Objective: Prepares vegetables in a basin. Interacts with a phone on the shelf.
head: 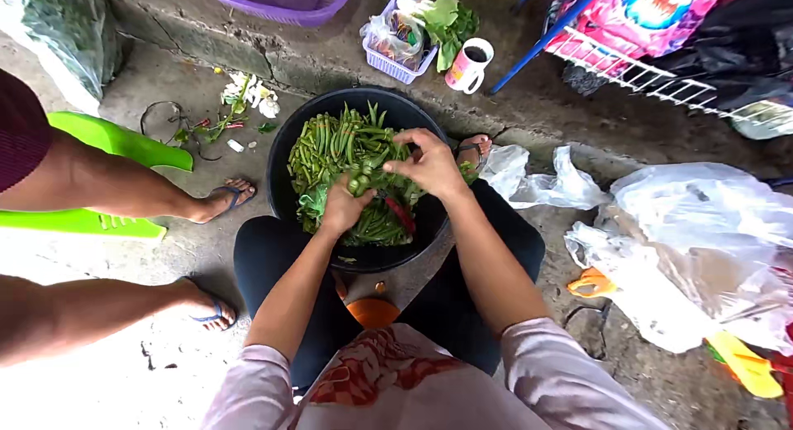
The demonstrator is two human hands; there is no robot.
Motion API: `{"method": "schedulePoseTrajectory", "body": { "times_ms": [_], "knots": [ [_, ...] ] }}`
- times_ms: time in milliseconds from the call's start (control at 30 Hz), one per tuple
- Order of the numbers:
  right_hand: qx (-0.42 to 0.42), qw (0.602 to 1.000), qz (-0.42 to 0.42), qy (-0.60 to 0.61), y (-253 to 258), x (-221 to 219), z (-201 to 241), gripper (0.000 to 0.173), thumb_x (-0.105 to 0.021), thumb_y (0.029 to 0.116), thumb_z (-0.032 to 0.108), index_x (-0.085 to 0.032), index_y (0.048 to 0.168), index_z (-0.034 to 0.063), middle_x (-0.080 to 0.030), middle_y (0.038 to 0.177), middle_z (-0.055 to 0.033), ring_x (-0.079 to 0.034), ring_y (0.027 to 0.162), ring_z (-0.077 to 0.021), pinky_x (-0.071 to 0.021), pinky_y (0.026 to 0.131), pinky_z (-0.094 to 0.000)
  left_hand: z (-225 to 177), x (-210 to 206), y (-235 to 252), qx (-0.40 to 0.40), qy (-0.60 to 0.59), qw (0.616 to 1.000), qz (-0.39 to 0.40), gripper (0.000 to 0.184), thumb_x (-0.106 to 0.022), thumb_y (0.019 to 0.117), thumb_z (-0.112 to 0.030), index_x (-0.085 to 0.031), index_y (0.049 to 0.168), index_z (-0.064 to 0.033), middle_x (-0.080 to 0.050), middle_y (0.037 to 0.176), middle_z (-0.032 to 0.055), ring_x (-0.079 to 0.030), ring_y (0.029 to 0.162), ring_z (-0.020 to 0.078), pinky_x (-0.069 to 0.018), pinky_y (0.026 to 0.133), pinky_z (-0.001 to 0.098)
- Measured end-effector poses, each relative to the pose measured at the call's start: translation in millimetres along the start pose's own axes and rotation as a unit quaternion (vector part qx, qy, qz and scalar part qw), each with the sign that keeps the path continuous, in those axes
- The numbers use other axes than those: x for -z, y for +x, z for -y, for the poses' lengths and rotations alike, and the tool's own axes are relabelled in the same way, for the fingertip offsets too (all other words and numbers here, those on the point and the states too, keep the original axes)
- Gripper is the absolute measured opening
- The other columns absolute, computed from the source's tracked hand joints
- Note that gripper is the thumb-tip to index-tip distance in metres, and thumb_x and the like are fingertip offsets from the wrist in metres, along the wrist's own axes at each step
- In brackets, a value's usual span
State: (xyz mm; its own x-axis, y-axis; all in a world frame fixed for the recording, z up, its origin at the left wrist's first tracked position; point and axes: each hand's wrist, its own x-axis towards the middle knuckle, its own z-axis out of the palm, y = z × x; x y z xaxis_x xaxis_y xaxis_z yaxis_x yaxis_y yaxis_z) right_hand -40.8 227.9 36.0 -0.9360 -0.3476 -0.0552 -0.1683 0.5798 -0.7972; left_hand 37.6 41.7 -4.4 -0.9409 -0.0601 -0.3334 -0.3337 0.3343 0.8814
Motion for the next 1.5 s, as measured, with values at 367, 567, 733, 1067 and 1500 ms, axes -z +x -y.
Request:
{"method": "schedulePoseTrajectory", "body": {
  "times_ms": [367, 567, 733, 1067, 1500],
  "knots": [
    [0.007, 0.942, 0.282, -0.18, 5.8, -9.2, 12.2, 0.058, -0.09, 0.0785, 0.032, -0.063, 0.123, 0.006, -0.067, 0.113, -0.0174, -0.065, 0.105, -0.0375, -0.0508, 0.087, -0.0647, -2.6, 4.5, 1.4, -0.055, 0.168, 0.98, 0.09, 0.042, -0.082, 0.0885, -0.024, -0.066, 0.118, 0.0013, -0.071, 0.1, 0.0225, -0.07, 0.092, 0.0387, -0.0555, 0.084, 0.061],
    [-0.032, 0.963, 0.263, -0.043, -0.8, -11.5, 1.3, 0.065, -0.093, 0.075, 0.03, -0.062, 0.126, 0.0042, -0.068, 0.113, -0.0198, -0.068, 0.1, -0.033, -0.055, 0.089, -0.0574, -6.6, 0.2, 11.7, -0.007, 0.15, 0.98, 0.132, 0.04, -0.077, 0.0911, -0.021, -0.065, 0.123, -0.0001, -0.07, 0.107, 0.0222, -0.069, 0.101, 0.0369, -0.0537, 0.091, 0.0595],
    [-0.009, 0.943, 0.263, -0.203, 1.0, -7.1, 40.9, 0.074, -0.085, 0.0826, 0.043, -0.055, 0.141, 0.0107, -0.059, 0.14, -0.013, -0.059, 0.123, -0.0329, -0.0337, 0.109, -0.0655, -24.9, 2.8, 10.8, 0.059, 0.305, 0.931, 0.19, 0.044, -0.065, 0.0976, -0.024, -0.058, 0.134, -0.0013, -0.064, 0.124, 0.0266, -0.062, 0.118, 0.0447, -0.0498, 0.095, 0.0656],
    [-0.047, 0.909, 0.317, -0.268, 6.7, -12.2, 42.9, 0.06, -0.082, 0.0868, 0.021, -0.056, 0.139, 0.0048, -0.062, 0.136, -0.0216, -0.054, 0.132, -0.0418, -0.0164, 0.119, -0.0719, -31.5, 5.6, 14.0, 0.064, 0.251, 0.947, 0.188, 0.053, -0.075, 0.0919, -0.027, -0.059, 0.134, 0.0, -0.064, 0.126, 0.0255, -0.062, 0.12, 0.041, -0.0489, 0.1, 0.0626],
    [0.243, 0.916, 0.161, 0.275, -47.4, -19.8, -2.0, 0.027, -0.072, 0.0945, 0.035, -0.081, 0.091, 0.0091, -0.079, 0.099, 0.0004, -0.07, 0.101, -0.0072, -0.0491, 0.104, -0.0354, 1.1, 1.3, 22.8, 0.131, -0.246, 0.953, 0.118, 0.021, -0.062, 0.0889, 0.011, -0.059, 0.107, 0.001, -0.063, 0.077, 0.0025, -0.061, 0.064, 0.0088, -0.0549, 0.064, 0.0253]
  ]
}}
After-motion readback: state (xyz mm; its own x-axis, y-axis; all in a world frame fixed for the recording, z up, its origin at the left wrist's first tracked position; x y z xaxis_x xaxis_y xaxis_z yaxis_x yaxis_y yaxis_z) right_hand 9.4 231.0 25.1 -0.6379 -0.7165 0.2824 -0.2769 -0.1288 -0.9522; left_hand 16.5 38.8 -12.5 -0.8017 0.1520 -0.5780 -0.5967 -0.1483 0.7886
